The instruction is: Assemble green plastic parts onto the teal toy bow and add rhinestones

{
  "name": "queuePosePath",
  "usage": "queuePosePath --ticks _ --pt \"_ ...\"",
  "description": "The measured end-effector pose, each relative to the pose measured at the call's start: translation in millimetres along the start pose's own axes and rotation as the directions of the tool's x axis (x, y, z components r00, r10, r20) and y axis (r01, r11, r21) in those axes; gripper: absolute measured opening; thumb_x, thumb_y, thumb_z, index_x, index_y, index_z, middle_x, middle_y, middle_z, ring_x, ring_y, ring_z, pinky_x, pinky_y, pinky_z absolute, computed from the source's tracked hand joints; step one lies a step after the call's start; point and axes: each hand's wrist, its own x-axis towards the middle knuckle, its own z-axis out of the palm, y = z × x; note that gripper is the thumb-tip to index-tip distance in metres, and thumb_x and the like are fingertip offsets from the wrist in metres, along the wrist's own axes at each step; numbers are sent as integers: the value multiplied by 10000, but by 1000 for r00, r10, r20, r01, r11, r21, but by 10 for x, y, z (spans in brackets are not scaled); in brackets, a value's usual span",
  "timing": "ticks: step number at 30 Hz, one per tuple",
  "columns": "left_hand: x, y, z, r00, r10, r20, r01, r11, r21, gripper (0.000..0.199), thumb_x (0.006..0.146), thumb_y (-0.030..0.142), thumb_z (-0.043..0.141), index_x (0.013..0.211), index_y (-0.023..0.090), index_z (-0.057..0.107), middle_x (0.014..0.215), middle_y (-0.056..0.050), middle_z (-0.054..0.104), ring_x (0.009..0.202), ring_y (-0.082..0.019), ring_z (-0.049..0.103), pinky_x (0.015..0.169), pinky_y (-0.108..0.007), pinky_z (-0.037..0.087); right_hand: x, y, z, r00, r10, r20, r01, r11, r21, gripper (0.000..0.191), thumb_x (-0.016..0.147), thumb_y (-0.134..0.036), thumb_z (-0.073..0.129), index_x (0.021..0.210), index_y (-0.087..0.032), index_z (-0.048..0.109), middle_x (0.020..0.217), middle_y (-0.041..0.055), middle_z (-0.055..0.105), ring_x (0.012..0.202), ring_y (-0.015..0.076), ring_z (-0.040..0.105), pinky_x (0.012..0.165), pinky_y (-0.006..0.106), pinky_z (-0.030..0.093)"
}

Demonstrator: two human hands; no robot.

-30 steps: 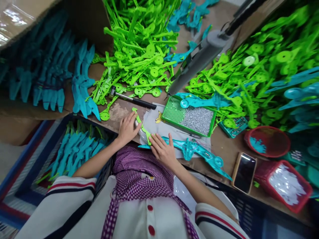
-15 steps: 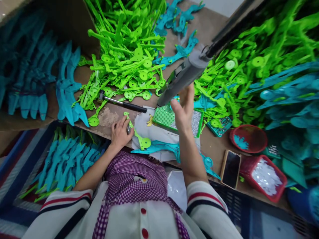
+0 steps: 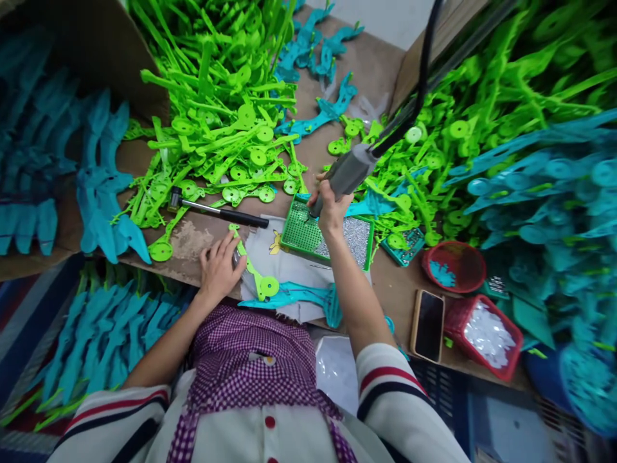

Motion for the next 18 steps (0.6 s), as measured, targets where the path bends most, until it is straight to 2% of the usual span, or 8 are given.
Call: queuePosePath --ticks 6,13,15,18 --pt "-5 -2 20 1000 -1 -1 1 1000 11 499 922 397 407 1345 186 565 1484 -103 498 1303 -323 481 1068 -500 316 -4 35 -77 995 12 -98 -6 998 65 503 710 -722 573 777 -225 607 445 -90 412 377 97 464 436 273 415" --pt "-18 7 13 1000 -5 29 4 1000 14 522 948 437 358 1373 190 535 1510 -105 464 1347 -306 446 1103 -492 283 -1 76 -87 993 21 -113 -10 995 97 523 674 -749 582 757 -233 603 426 -95 421 359 97 461 425 271 408" --pt "-23 -20 -4 997 11 71 -12 1000 21 604 927 523 396 1420 183 482 1544 -119 410 1369 -320 420 1121 -507 258 -1 68 -84 992 20 -128 -4 992 124 522 660 -748 597 753 -234 600 422 -99 418 349 95 453 410 266 392" --pt "-16 -83 -64 981 69 181 -75 997 30 894 790 696 542 1490 165 376 1588 -155 313 1395 -365 375 1149 -544 204 1 59 -81 993 14 -120 4 989 147 506 667 -731 611 735 -229 597 423 -100 420 344 87 444 406 263 386"
